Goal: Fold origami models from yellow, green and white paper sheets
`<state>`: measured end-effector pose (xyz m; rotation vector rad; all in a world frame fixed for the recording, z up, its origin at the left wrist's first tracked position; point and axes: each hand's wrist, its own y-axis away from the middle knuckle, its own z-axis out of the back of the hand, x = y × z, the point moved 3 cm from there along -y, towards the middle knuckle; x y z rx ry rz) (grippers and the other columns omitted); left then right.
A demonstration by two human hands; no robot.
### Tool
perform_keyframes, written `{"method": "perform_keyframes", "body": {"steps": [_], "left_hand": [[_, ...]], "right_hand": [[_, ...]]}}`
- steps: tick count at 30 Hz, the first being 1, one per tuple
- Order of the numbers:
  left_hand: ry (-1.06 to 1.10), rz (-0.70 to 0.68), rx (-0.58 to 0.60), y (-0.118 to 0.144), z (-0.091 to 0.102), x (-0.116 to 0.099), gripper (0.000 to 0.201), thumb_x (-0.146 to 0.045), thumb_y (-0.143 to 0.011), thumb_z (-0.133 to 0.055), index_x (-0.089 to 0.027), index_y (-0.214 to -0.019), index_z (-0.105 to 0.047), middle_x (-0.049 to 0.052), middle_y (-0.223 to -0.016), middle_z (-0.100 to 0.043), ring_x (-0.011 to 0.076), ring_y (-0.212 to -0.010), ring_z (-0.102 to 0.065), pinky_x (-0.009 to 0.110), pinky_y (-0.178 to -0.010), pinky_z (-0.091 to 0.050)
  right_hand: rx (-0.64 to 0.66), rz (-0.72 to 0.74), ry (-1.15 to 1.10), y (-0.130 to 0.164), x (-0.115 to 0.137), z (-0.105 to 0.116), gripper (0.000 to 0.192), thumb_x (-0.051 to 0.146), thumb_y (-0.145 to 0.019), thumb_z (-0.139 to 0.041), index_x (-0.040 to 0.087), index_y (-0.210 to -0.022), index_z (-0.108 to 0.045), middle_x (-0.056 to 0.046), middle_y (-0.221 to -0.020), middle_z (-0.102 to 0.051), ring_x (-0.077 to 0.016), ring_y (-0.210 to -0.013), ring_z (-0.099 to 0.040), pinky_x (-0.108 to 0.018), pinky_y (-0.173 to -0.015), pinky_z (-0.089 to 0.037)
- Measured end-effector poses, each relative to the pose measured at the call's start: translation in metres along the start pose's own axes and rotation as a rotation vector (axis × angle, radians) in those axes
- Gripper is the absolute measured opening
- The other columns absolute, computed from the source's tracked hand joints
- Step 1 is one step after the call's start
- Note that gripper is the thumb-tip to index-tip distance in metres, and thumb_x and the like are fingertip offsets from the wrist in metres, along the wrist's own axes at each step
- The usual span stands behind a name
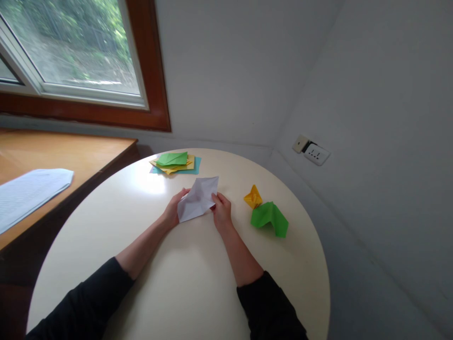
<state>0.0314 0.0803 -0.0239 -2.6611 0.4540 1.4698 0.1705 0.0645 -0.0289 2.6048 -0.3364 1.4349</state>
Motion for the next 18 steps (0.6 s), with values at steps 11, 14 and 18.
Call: {"method": "perform_keyframes", "body": {"steps": [11, 14, 18], "left_hand": [[0.09, 0.109, 0.002, 0.002, -0.0012, -0.0019, 0.048, -0.057, -0.071, -0.056, -0.014, -0.092, -0.061, 0.005, -0.071, -0.066, 0.0179, -0.06, -0.061, 0.028, -0.059, -0.047], [0.077, 0.086, 0.025, 0.0022, -0.0025, -0.0038, 0.056, -0.062, -0.07, -0.055, -0.015, -0.099, -0.059, 0.004, -0.071, -0.065, 0.0178, -0.061, -0.061, 0.028, -0.058, -0.047], [0.041, 0.016, 0.065, 0.0021, -0.0022, -0.0039, 0.064, -0.063, -0.065, -0.06, -0.015, -0.108, -0.056, 0.007, -0.081, -0.066, 0.0209, -0.072, -0.062, 0.03, -0.064, -0.047]], "right_hand": [[-0.046, -0.008, -0.089, -0.0044, -0.0015, 0.0026, 0.007, 0.019, -0.056, -0.065, 0.017, -0.061, -0.06, 0.001, -0.062, -0.062, -0.0116, -0.059, -0.056, -0.025, -0.058, -0.046], [-0.088, 0.021, -0.093, -0.0041, -0.0008, 0.004, 0.008, 0.019, -0.056, -0.065, 0.017, -0.059, -0.058, 0.002, -0.06, -0.06, -0.0111, -0.059, -0.055, -0.024, -0.057, -0.046], [-0.152, 0.067, -0.096, -0.0027, 0.0006, 0.0062, 0.013, 0.021, -0.055, -0.068, 0.017, -0.058, -0.056, 0.005, -0.056, -0.056, -0.0095, -0.056, -0.052, -0.021, -0.052, -0.043]]}}
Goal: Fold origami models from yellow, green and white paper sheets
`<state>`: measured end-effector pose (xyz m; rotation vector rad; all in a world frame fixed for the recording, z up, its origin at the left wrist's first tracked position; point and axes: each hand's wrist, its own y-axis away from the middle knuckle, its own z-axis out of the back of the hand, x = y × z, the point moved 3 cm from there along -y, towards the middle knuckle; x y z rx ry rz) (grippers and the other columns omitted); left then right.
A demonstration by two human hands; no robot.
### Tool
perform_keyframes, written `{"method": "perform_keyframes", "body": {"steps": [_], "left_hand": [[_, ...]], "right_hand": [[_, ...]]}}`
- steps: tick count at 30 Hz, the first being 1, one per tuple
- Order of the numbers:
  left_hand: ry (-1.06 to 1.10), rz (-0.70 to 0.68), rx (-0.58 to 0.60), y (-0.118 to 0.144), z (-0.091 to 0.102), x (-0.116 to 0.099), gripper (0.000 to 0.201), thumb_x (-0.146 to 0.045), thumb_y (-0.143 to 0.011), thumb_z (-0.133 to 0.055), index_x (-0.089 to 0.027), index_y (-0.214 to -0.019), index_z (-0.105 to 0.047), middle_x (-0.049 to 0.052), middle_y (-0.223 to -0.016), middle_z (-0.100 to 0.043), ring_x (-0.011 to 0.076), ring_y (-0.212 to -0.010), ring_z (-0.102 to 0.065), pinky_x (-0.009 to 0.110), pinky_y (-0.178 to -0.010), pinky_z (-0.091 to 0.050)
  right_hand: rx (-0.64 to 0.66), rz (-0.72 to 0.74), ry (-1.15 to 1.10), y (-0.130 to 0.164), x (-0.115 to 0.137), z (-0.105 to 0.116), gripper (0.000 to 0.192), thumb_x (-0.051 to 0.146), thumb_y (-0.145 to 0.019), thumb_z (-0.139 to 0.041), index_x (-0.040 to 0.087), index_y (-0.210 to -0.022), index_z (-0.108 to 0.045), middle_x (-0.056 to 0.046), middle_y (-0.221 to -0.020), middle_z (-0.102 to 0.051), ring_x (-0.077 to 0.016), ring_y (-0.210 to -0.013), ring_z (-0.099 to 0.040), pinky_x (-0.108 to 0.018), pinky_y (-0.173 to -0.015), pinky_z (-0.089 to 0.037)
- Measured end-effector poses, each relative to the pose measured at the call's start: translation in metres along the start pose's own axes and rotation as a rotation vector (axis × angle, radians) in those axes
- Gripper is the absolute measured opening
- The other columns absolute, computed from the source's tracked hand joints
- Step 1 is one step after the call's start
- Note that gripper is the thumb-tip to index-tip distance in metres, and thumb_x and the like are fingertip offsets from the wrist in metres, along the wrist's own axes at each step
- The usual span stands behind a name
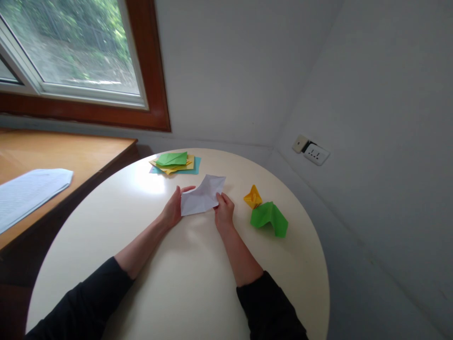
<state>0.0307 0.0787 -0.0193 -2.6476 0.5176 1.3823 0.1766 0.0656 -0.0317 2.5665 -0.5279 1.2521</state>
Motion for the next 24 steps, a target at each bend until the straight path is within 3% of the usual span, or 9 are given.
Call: {"method": "perform_keyframes", "body": {"steps": [7, 16, 24], "left_hand": [[-0.213, -0.054, 0.092, 0.004, -0.001, -0.005, 0.062, -0.027, -0.056, -0.078, -0.017, -0.113, -0.055, 0.006, -0.095, -0.066, 0.0182, -0.082, -0.061, 0.027, -0.073, -0.046], [-0.03, 0.062, -0.188, -0.004, 0.008, 0.0, 0.025, -0.03, -0.066, -0.07, -0.009, -0.078, -0.063, 0.01, -0.071, -0.069, 0.0201, -0.065, -0.065, 0.03, -0.062, -0.052], [-0.095, 0.155, -0.192, -0.002, 0.023, -0.015, 0.021, -0.028, -0.07, -0.068, -0.008, -0.075, -0.061, 0.009, -0.062, -0.067, 0.0198, -0.055, -0.064, 0.03, -0.057, -0.053]], "right_hand": [[0.02, 0.027, 0.032, 0.0, 0.0, 0.001, 0.016, 0.025, -0.053, -0.07, 0.017, -0.059, -0.057, 0.004, -0.057, -0.057, -0.0105, -0.057, -0.051, -0.022, -0.054, -0.042], [0.123, 0.009, 0.097, 0.0, -0.001, 0.001, 0.018, 0.027, -0.054, -0.073, 0.017, -0.065, -0.063, 0.001, -0.064, -0.064, -0.0126, -0.06, -0.054, -0.025, -0.059, -0.044], [0.121, 0.004, 0.16, -0.002, -0.005, 0.002, 0.024, 0.027, -0.054, -0.073, 0.017, -0.075, -0.067, -0.001, -0.072, -0.069, -0.0162, -0.064, -0.061, -0.031, -0.064, -0.049]]}}
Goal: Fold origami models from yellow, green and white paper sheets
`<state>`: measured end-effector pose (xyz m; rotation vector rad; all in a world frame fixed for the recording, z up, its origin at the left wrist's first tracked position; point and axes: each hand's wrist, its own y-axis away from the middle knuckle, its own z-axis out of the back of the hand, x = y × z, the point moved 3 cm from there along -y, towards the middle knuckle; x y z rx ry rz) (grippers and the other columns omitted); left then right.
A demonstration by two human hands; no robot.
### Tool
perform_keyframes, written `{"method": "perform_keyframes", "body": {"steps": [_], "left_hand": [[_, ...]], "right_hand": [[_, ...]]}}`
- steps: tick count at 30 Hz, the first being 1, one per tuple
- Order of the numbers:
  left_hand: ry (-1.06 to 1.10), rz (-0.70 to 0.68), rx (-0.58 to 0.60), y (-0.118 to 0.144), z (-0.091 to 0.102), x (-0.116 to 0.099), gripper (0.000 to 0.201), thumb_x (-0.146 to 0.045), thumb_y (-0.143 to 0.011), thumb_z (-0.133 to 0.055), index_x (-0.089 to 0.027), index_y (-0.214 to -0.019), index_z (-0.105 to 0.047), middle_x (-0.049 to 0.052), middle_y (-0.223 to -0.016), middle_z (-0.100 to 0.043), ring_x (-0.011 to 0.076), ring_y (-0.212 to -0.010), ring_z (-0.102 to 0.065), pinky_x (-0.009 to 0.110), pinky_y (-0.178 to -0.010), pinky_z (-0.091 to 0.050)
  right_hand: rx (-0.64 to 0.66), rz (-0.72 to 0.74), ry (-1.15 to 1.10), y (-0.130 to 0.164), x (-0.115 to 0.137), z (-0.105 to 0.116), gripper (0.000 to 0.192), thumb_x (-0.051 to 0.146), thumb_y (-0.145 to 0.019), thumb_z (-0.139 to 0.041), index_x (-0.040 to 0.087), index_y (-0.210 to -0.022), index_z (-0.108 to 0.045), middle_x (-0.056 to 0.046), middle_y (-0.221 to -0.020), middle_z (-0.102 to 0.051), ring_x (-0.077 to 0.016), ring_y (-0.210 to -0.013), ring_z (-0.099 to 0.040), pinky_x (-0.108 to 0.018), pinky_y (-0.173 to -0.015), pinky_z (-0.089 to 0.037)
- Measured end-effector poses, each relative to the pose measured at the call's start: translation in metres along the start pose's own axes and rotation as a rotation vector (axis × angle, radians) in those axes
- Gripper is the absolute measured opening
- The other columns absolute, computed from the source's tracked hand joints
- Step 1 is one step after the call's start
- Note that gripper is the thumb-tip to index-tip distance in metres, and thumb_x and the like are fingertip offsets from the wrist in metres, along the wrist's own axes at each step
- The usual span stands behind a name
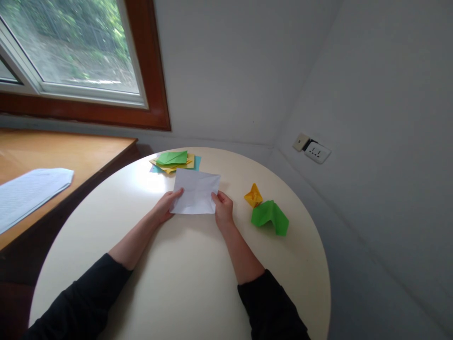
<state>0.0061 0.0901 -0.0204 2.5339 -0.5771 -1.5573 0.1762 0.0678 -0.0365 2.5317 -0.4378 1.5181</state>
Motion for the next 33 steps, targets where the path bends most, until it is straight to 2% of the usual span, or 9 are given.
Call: {"method": "perform_keyframes", "body": {"steps": [4, 10, 20, 24, 28, 33], "left_hand": [[-0.064, 0.006, 0.027, -0.002, 0.007, -0.002, 0.023, -0.031, -0.071, -0.068, -0.009, -0.076, -0.061, 0.008, -0.06, -0.067, 0.0191, -0.053, -0.064, 0.029, -0.055, -0.052], [-0.142, -0.039, -0.008, -0.006, 0.008, 0.003, 0.022, -0.031, -0.072, -0.066, -0.01, -0.071, -0.062, 0.01, -0.062, -0.067, 0.0183, -0.052, -0.062, 0.028, -0.052, -0.05], [-0.258, -0.157, 0.021, -0.007, 0.01, 0.006, 0.04, -0.048, -0.059, -0.071, -0.01, -0.066, -0.063, 0.006, -0.059, -0.064, 0.0139, -0.049, -0.055, 0.023, -0.047, -0.041], [-0.421, -0.256, 0.066, -0.004, 0.006, 0.006, 0.033, -0.039, -0.058, -0.072, -0.01, -0.07, -0.065, 0.002, -0.058, -0.061, 0.0114, -0.049, -0.051, 0.021, -0.046, -0.036], [-0.455, -0.356, 0.14, -0.003, -0.001, 0.007, 0.031, -0.027, -0.056, -0.073, -0.013, -0.083, -0.065, 0.001, -0.068, -0.064, 0.014, -0.058, -0.055, 0.023, -0.053, -0.042], [-0.516, -0.447, 0.117, 0.0, -0.004, 0.006, 0.034, -0.02, -0.056, -0.07, -0.014, -0.089, -0.065, 0.003, -0.078, -0.067, 0.018, -0.069, -0.059, 0.026, -0.063, -0.047]], "right_hand": [[0.01, -0.007, 0.014, -0.002, -0.002, 0.001, 0.028, 0.027, -0.052, -0.075, 0.017, -0.077, -0.066, -0.003, -0.076, -0.07, -0.0167, -0.066, -0.063, -0.032, -0.066, -0.051], [0.09, -0.035, 0.073, 0.001, 0.001, -0.002, 0.042, 0.021, -0.047, -0.08, 0.017, -0.085, -0.061, -0.002, -0.074, -0.071, -0.0155, -0.061, -0.063, -0.029, -0.061, -0.052], [0.057, 0.131, 0.231, 0.002, 0.003, -0.005, 0.046, 0.011, -0.044, -0.076, 0.018, -0.086, -0.057, 0.001, -0.075, -0.069, -0.0143, -0.065, -0.063, -0.027, -0.064, -0.051], [0.026, 0.204, 0.334, 0.002, 0.004, -0.005, 0.05, 0.009, -0.047, -0.073, 0.019, -0.093, -0.058, 0.002, -0.075, -0.067, -0.0148, -0.068, -0.062, -0.027, -0.066, -0.05], [0.028, 0.236, 0.363, 0.004, 0.004, -0.004, 0.053, 0.009, -0.046, -0.073, 0.02, -0.096, -0.059, 0.0, -0.081, -0.067, -0.0165, -0.073, -0.061, -0.028, -0.069, -0.049], [0.055, 0.27, 0.456, 0.008, 0.007, -0.006, 0.06, 0.009, -0.045, -0.073, 0.021, -0.102, -0.059, 0.0, -0.089, -0.066, -0.0189, -0.084, -0.06, -0.031, -0.081, -0.046]]}}
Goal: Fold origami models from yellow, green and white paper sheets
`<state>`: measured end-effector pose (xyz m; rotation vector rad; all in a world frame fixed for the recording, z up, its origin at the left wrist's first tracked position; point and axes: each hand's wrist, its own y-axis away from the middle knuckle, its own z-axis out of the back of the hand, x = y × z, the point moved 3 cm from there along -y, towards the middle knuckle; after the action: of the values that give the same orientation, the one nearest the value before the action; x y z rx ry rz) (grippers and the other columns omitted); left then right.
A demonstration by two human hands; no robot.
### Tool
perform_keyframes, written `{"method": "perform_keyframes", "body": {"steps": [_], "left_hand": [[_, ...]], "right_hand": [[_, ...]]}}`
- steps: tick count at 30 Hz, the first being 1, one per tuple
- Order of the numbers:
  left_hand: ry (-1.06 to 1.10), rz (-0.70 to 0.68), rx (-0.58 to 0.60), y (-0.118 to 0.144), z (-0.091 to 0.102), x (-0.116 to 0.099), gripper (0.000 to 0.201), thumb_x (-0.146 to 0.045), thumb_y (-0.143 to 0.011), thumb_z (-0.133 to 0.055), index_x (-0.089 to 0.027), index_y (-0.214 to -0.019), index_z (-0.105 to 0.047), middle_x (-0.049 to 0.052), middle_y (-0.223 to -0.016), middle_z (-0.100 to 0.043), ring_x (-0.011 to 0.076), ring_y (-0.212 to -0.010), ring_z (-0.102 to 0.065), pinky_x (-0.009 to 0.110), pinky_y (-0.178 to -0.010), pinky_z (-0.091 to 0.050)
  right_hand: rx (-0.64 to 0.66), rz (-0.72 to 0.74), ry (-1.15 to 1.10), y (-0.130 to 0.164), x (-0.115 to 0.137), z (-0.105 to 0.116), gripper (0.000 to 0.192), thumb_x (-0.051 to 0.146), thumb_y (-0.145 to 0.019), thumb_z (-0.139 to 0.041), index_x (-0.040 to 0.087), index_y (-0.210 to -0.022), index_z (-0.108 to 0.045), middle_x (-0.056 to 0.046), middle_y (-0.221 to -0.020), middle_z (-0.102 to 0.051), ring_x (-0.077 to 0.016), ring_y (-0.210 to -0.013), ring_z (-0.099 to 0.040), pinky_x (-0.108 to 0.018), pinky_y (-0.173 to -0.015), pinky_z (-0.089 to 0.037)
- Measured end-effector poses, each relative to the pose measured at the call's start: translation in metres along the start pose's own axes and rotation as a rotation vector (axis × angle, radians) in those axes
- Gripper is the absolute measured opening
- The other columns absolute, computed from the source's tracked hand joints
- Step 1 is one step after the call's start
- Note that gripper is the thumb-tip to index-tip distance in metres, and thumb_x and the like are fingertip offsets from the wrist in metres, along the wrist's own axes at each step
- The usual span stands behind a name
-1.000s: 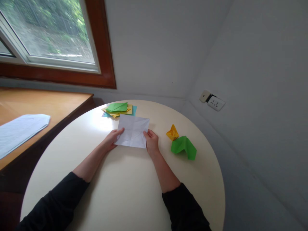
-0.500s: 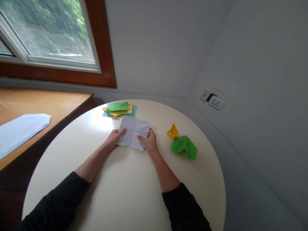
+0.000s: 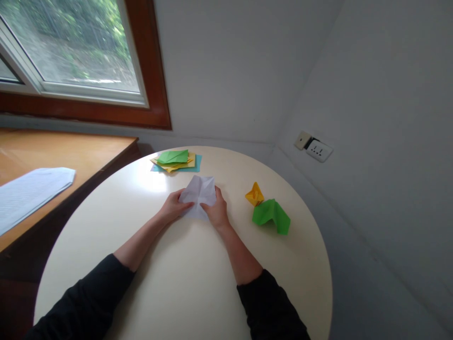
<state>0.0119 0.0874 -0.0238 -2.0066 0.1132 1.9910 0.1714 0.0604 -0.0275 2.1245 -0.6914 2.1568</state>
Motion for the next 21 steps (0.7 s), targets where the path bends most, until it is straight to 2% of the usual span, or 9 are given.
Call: {"method": "perform_keyframes", "body": {"steps": [6, 11, 16, 21], "left_hand": [[-0.032, -0.032, -0.043, 0.0004, -0.0005, 0.0007, 0.036, -0.014, -0.054, -0.067, -0.017, -0.09, -0.067, 0.004, -0.083, -0.068, 0.0209, -0.079, -0.06, 0.028, -0.072, -0.048], [-0.1, -0.049, -0.082, 0.0, 0.0016, 0.0016, 0.035, -0.012, -0.056, -0.062, -0.017, -0.09, -0.067, 0.002, -0.079, -0.067, 0.0181, -0.074, -0.058, 0.026, -0.068, -0.046], [-0.138, -0.065, -0.102, -0.0004, 0.0027, 0.0027, 0.033, -0.012, -0.058, -0.06, -0.017, -0.09, -0.067, 0.001, -0.078, -0.067, 0.0159, -0.069, -0.056, 0.023, -0.063, -0.043], [-0.191, -0.066, -0.096, -0.0001, 0.0016, 0.0014, 0.032, -0.016, -0.057, -0.064, -0.017, -0.089, -0.067, 0.001, -0.075, -0.066, 0.0162, -0.068, -0.056, 0.024, -0.063, -0.043]], "right_hand": [[-0.002, 0.034, 0.051, 0.0024, 0.0011, 0.0025, 0.065, 0.008, -0.048, -0.07, 0.023, -0.11, -0.057, 0.0, -0.094, -0.066, -0.0195, -0.087, -0.06, -0.033, -0.086, -0.044], [-0.057, 0.024, 0.085, 0.0005, -0.0021, 0.0067, 0.063, 0.007, -0.047, -0.069, 0.025, -0.107, -0.058, 0.0, -0.099, -0.065, -0.0201, -0.092, -0.058, -0.035, -0.09, -0.041], [-0.066, 0.018, 0.169, -0.0007, -0.004, 0.0091, 0.051, 0.007, -0.05, -0.068, 0.026, -0.097, -0.062, 0.003, -0.085, -0.066, -0.0178, -0.079, -0.059, -0.032, -0.081, -0.044], [-0.048, 0.05, 0.156, -0.0003, -0.001, 0.0077, 0.052, 0.007, -0.052, -0.067, 0.025, -0.101, -0.061, 0.002, -0.088, -0.066, -0.0158, -0.078, -0.059, -0.027, -0.076, -0.044]]}}
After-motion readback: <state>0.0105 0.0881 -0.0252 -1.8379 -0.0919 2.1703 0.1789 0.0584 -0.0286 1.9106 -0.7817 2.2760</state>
